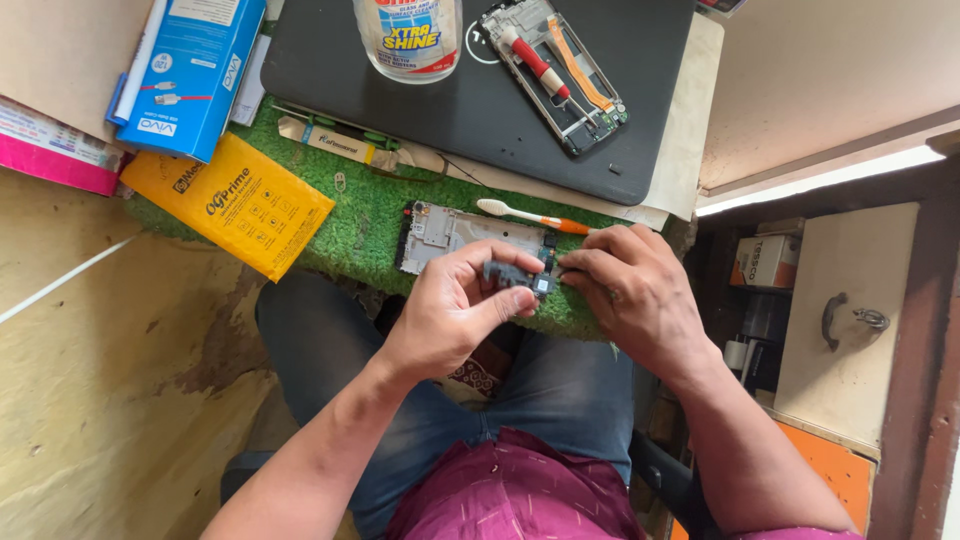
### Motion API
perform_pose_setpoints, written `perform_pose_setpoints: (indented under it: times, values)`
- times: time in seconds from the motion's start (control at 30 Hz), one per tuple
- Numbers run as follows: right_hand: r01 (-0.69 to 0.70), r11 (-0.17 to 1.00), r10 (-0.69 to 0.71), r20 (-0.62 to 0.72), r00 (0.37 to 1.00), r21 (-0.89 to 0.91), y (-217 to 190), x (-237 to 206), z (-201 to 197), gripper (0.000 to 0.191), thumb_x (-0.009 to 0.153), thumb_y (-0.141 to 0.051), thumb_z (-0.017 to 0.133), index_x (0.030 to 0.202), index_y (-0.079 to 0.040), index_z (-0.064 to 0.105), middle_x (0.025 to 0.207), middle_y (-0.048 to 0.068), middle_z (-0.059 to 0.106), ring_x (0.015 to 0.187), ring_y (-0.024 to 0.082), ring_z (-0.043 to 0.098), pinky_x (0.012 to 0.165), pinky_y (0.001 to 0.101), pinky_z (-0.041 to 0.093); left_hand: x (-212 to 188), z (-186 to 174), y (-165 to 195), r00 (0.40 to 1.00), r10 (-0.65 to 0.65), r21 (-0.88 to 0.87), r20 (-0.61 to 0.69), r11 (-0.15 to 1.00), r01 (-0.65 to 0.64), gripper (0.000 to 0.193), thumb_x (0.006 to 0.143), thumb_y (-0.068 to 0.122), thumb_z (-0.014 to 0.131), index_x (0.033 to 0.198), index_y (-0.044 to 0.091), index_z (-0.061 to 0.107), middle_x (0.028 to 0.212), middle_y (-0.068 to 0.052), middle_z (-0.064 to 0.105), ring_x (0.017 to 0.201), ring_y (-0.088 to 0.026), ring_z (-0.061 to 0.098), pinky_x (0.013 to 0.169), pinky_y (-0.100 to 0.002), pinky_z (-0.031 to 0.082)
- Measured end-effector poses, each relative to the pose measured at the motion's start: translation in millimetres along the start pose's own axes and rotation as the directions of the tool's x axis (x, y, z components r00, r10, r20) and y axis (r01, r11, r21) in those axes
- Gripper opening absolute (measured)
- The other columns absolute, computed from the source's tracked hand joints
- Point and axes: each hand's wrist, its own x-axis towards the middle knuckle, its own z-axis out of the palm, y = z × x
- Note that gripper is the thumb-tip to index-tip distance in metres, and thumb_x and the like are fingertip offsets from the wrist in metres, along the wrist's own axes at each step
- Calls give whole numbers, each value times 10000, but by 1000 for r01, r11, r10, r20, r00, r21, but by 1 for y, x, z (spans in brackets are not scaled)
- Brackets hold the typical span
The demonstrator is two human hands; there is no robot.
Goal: The person cleans a small electronic component with a toothbrush, then uses a screwdriver to adjust parts on a disassembled phone chassis. They apply adhesive with a small tube and reposition a ribbon cable inside the chassis.
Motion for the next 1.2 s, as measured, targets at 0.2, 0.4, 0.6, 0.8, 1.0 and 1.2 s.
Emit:
perform_pose_setpoints:
  times: [0.2, 0.4, 0.6, 0.8, 1.0, 1.2]
  values:
    - [-161, 978, 153, 69, 986, 133, 10, -6, -7, 133, 854, -79, 772, 959, -44, 699, 1009, 114, 685, 932, 255, 702, 797, 352, 567, -1, 3, 0, 997, 7, 146, -74, 989, 4, 227, 911, -19, 723, 1133, -21, 674, 1004, -40, 721, 889, -78, 702, 806, -244, 593]
    - [-344, 737, 396, 40, 918, 582, 13, -14, 7, 127, 922, -1, 717, 1048, 17, 708, 901, 78, 756, 814, 73, 716, 719, 220, 570, 2, 1, -5, 993, -27, 140, -113, 989, 42, 220, 955, 3, 671, 1174, -15, 680, 907, -66, 768, 838, -95, 741, 793, -249, 617]
    - [-190, 656, 295, -16, 955, 731, 1, -15, 27, 132, 924, 47, 741, 1048, 1, 735, 952, 65, 724, 842, 91, 681, 721, 219, 539, 3, 3, -4, 986, -73, 141, -150, 985, 95, 211, 958, -14, 641, 1163, -13, 690, 910, -74, 776, 842, -95, 751, 795, -246, 627]
    - [-139, 844, 228, -112, 967, 519, -4, -13, 25, 165, 843, 20, 787, 998, -32, 761, 895, 67, 689, 766, 124, 674, 663, 240, 510, 3, 6, 2, 984, -86, 154, -156, 982, 110, 205, 957, -31, 623, 1150, -11, 690, 906, -73, 776, 846, -97, 759, 779, -240, 620]
    - [-143, 872, 230, -133, 964, 468, -6, -10, 26, 143, 829, 11, 749, 962, -34, 723, 914, 67, 663, 754, 126, 651, 655, 250, 504, 2, 9, 6, 981, -78, 258, -175, 959, 122, 214, 938, -43, 626, 1135, -5, 701, 892, -75, 794, 843, -86, 762, 762, -231, 616]
    - [-128, 889, 174, -66, 982, 440, -9, -10, 25, 172, 853, -14, 807, 1004, -29, 727, 882, 61, 651, 730, 117, 659, 643, 246, 527, 2, 10, 7, 982, -74, 244, -175, 963, 116, 222, 936, -54, 622, 1137, -2, 700, 912, -70, 798, 854, -81, 765, 767, -230, 626]
